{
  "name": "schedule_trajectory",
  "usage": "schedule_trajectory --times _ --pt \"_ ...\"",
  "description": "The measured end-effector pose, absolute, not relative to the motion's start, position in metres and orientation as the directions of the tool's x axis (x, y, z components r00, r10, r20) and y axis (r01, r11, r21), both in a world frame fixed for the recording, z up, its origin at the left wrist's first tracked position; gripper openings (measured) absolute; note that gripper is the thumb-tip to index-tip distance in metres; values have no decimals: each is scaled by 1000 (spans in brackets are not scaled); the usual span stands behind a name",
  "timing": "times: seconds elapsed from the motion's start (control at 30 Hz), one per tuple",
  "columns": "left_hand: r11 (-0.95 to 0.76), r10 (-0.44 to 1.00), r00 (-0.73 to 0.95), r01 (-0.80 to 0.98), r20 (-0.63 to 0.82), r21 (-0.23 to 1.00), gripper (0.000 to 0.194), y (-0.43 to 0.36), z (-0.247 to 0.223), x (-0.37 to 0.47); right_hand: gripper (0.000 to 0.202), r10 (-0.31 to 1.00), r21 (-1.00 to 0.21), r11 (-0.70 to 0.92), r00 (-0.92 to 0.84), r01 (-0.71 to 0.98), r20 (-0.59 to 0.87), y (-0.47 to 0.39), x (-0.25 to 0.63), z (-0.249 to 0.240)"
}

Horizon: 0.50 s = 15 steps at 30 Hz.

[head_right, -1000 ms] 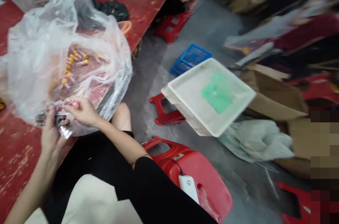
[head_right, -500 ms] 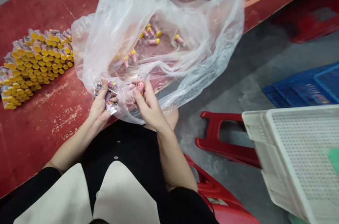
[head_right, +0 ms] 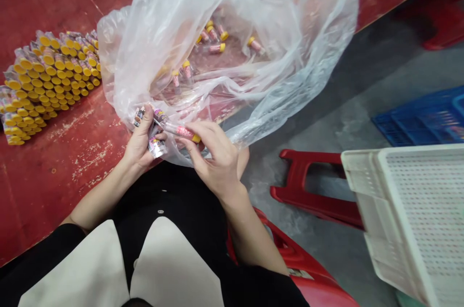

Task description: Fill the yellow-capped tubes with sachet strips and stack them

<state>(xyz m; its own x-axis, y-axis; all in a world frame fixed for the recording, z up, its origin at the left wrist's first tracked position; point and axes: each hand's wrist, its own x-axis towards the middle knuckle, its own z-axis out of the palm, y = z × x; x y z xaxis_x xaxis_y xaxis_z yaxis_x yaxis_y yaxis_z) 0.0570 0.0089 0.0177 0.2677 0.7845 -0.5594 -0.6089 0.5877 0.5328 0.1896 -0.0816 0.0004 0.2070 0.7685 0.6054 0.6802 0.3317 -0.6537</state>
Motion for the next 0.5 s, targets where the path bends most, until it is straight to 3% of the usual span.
schedule_trajectory --times 0.13,0.23,0.33,0.5 --pt "577 812 322 -563 -487 591 51 3 18 56 40 740 -668 321 263 672 619 -84 188 6" --pt "529 848 318 -547 -423 649 50 -2 20 54 47 823 -739 337 199 583 532 -87 186 6" --pt "509 860 321 -501 -396 700 49 -6 23 51 48 854 -810 341 204 477 479 -85 182 4" --pt "443 893 308 -478 -327 758 61 -13 28 41 41 795 -827 380 311 413 521 -74 166 0"
